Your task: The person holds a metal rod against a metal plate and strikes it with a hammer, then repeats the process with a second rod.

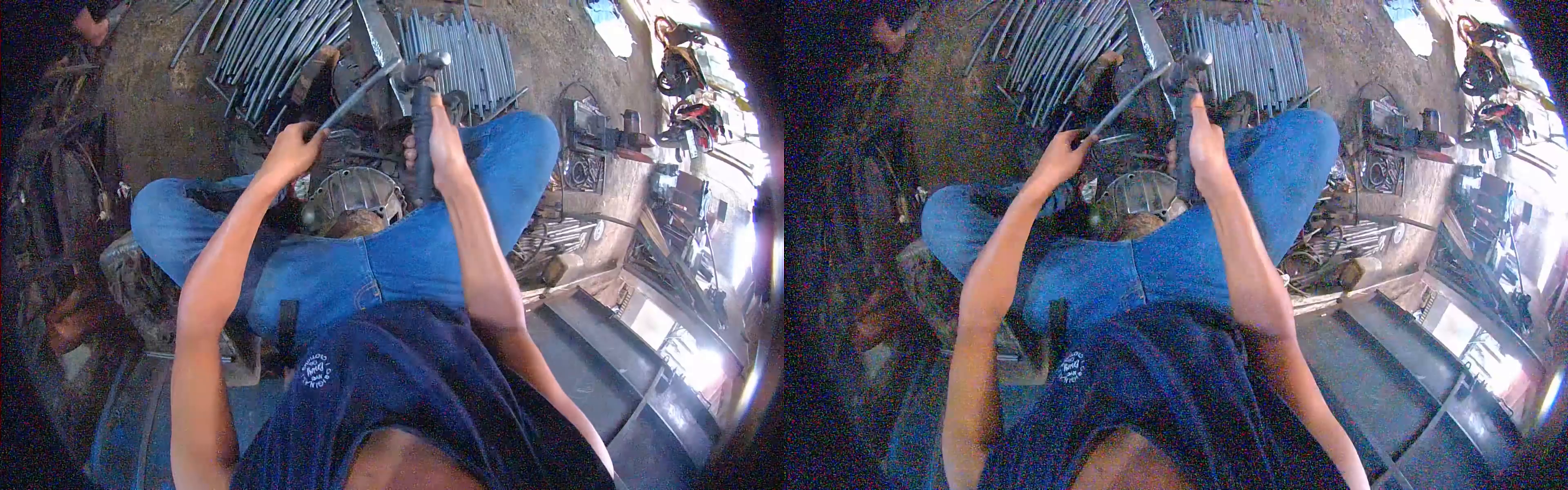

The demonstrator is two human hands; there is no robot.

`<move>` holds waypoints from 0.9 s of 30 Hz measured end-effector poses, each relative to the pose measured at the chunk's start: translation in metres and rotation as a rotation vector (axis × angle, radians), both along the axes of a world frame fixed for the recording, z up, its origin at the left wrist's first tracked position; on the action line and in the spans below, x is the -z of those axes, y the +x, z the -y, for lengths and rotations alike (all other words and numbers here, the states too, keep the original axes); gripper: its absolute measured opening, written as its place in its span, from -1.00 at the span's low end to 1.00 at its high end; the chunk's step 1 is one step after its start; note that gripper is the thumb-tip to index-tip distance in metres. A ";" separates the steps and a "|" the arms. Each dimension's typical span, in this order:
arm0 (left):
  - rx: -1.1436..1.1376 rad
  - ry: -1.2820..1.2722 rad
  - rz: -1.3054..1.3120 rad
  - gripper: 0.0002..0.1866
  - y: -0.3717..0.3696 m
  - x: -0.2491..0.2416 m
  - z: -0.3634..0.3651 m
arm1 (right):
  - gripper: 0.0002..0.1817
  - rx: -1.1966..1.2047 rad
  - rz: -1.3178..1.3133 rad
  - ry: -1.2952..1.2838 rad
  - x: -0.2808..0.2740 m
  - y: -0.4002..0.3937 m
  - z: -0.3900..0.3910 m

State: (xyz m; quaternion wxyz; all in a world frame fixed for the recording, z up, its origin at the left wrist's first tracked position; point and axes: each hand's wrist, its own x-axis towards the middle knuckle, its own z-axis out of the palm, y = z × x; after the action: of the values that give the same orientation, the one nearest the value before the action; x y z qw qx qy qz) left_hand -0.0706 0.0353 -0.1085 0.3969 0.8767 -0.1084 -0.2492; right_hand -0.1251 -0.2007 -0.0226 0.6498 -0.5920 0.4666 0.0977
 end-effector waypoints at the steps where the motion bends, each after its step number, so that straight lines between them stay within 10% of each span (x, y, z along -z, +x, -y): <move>1: -0.005 -0.041 -0.122 -0.51 -0.001 -0.010 -0.001 | -0.34 -0.039 0.024 0.010 -0.017 0.007 0.002; 9: -0.006 0.002 -0.120 -0.55 0.000 -0.013 0.005 | -0.39 0.189 0.770 -0.368 -0.145 0.069 -0.003; 14: -0.024 -0.009 -0.309 -0.57 -0.003 -0.033 0.006 | -0.19 -0.208 0.035 -0.392 0.067 0.041 0.015; 16: -0.051 -0.067 -0.108 -0.51 -0.002 -0.020 0.003 | -0.35 -0.068 0.117 0.049 -0.011 0.032 0.004; 27: 0.027 0.046 0.131 -0.51 -0.006 0.021 -0.004 | -0.34 -0.049 -0.013 -0.018 0.016 -0.001 -0.008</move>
State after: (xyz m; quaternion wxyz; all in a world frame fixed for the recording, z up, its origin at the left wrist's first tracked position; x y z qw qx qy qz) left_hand -0.0770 0.0388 -0.1295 0.3652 0.8985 -0.1401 -0.1992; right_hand -0.1262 -0.1927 -0.0381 0.6389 -0.6085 0.4569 0.1130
